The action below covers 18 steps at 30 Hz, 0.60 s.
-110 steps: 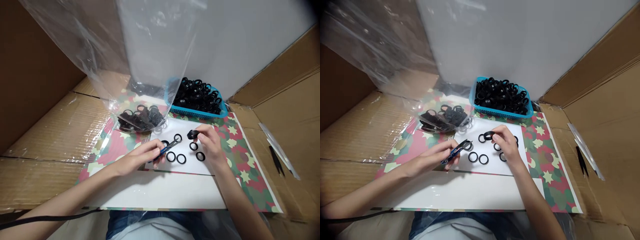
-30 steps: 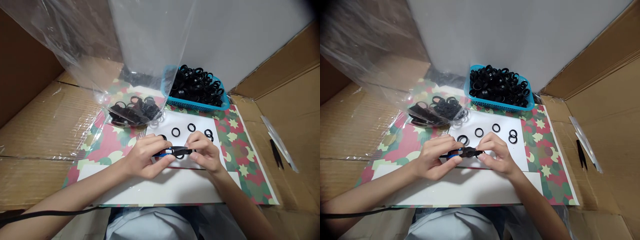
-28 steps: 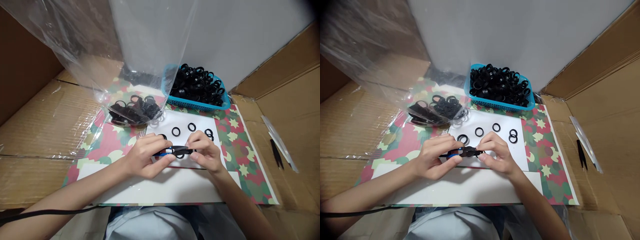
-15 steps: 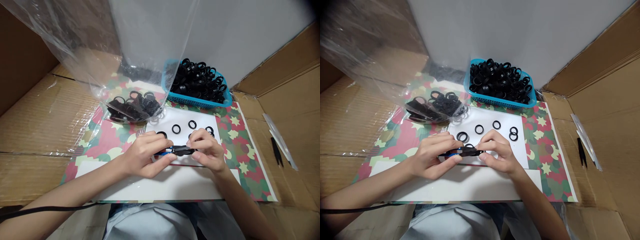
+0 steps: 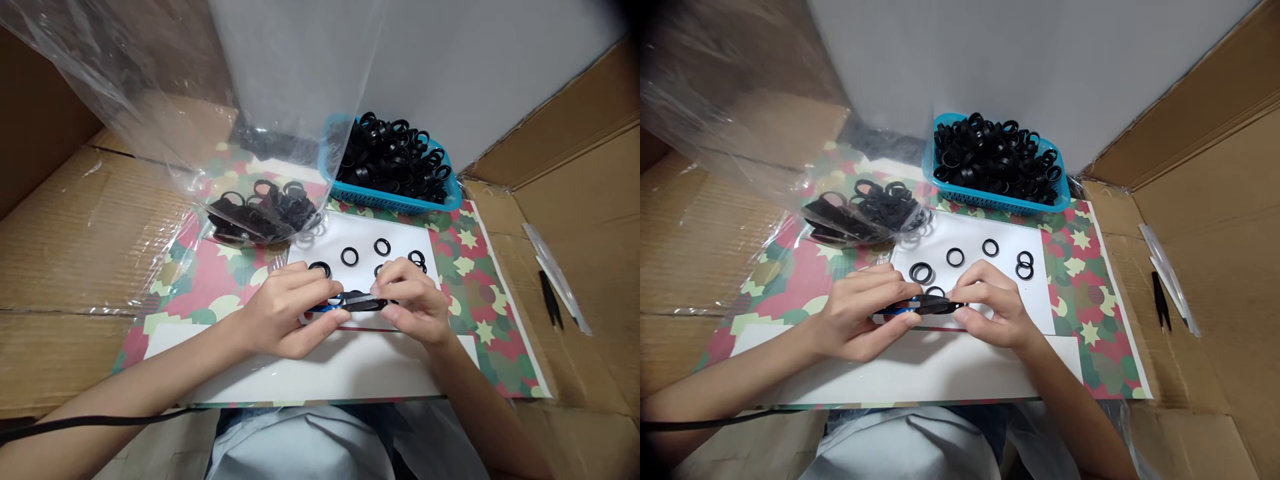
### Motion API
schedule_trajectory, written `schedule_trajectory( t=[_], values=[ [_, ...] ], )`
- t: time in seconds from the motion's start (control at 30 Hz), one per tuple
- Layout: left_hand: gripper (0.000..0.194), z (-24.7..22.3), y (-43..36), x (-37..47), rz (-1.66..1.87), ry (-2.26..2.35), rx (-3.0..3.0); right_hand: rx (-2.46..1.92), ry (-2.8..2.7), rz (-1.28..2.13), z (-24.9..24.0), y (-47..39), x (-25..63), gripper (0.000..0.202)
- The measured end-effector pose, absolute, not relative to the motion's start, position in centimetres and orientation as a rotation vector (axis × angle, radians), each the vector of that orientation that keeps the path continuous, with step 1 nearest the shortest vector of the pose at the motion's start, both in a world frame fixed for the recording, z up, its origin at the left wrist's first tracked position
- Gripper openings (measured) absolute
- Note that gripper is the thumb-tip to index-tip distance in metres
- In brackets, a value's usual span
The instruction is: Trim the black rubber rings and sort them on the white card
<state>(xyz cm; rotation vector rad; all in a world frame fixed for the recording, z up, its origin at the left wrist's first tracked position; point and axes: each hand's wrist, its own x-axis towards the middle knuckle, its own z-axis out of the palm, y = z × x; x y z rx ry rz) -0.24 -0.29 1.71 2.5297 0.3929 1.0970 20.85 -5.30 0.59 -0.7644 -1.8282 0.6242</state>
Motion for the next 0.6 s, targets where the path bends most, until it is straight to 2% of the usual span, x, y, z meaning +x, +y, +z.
schedule_trajectory(
  t=[0.6],
  values=[
    [0.011, 1.81, -0.38, -0.13, 1.066, 0.414, 2.496, -0.807, -1.826, 0.591, 0.71, -5.43, 20.67, 0.022]
  ],
)
